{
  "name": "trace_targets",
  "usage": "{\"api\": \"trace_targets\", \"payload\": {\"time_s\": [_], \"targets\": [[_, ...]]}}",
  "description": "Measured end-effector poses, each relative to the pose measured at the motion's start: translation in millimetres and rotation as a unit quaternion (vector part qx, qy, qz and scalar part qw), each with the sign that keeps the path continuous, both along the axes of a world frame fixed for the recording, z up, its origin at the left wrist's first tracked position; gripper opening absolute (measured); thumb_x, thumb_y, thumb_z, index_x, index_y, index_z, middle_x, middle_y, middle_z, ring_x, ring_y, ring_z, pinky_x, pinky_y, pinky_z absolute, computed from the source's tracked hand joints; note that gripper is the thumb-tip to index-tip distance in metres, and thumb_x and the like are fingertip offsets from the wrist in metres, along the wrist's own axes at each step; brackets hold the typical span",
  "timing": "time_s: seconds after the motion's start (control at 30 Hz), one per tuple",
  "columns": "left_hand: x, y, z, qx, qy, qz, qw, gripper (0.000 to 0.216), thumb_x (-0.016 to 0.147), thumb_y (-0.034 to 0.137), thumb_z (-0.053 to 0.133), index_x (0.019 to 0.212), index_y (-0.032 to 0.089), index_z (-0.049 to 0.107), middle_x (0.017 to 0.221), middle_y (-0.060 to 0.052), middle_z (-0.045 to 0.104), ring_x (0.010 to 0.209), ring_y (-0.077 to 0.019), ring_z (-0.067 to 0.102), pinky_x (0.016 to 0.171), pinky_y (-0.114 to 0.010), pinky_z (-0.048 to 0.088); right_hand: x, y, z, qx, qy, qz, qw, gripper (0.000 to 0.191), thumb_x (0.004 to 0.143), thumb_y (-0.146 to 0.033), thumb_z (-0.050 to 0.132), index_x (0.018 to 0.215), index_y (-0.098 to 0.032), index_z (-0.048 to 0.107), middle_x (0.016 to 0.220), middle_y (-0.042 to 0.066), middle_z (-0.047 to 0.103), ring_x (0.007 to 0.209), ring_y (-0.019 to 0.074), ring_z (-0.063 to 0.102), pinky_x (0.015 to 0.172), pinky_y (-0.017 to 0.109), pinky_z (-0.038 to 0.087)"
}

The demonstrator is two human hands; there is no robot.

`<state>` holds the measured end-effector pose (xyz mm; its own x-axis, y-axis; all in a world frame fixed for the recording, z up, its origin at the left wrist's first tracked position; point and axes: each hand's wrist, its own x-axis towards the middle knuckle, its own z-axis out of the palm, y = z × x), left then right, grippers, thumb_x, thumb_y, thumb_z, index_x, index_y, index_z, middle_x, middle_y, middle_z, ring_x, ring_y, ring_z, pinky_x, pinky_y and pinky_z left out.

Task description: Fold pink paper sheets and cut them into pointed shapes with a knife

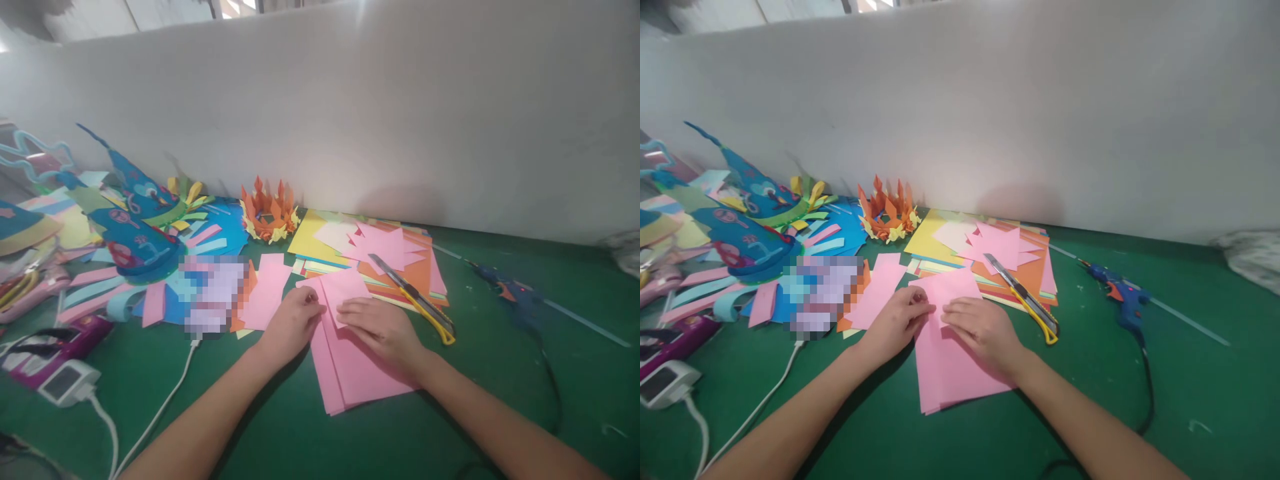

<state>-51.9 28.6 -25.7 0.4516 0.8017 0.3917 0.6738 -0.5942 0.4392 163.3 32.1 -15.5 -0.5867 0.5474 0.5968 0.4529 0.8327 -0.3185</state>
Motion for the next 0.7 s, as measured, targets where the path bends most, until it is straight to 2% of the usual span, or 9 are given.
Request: {"api": "trace_targets", "payload": {"time_s": [0.1,0.23,0.47,0.7], "targets": [[-5,2,2.4,-0.029,-0.012,-0.025,0.999,0.019,0.085,0.009,0.055,0.095,0.017,0.070,0.104,-0.009,0.064,0.097,-0.0214,0.059,0.085,-0.035,0.050,-4,-3,-1.3,0.025,-0.029,0.023,0.999,0.017,0.092,-0.020,0.054,0.099,-0.019,0.070,0.098,0.004,0.074,0.096,0.0184,0.067,0.087,0.035,0.055],[-12,5,5.7,-0.079,-0.024,-0.030,0.996,0.012,0.084,0.014,0.061,0.093,0.017,0.068,0.098,-0.006,0.069,0.095,-0.0201,0.062,0.087,-0.034,0.051,-9,-5,-3.7,0.055,-0.058,0.058,0.995,0.019,0.093,-0.017,0.051,0.098,-0.016,0.069,0.102,0.005,0.073,0.098,0.0186,0.066,0.088,0.035,0.055],[-15,8,4.6,-0.031,0.000,-0.046,0.998,0.014,0.086,0.013,0.059,0.080,0.018,0.071,0.099,-0.007,0.064,0.090,-0.0192,0.060,0.081,-0.032,0.050,-13,-7,-11.7,0.063,-0.061,0.084,0.993,0.016,0.091,-0.018,0.056,0.100,-0.014,0.068,0.098,0.006,0.073,0.095,0.0181,0.067,0.091,0.035,0.055],[-18,10,5.8,-0.048,-0.018,-0.063,0.997,0.015,0.086,0.014,0.059,0.076,0.018,0.070,0.106,-0.008,0.058,0.094,-0.0178,0.059,0.082,-0.031,0.050,-10,-6,-6.9,0.037,-0.072,0.115,0.990,0.019,0.092,-0.018,0.053,0.104,-0.014,0.067,0.100,0.007,0.073,0.099,0.0170,0.066,0.094,0.034,0.054]]}}
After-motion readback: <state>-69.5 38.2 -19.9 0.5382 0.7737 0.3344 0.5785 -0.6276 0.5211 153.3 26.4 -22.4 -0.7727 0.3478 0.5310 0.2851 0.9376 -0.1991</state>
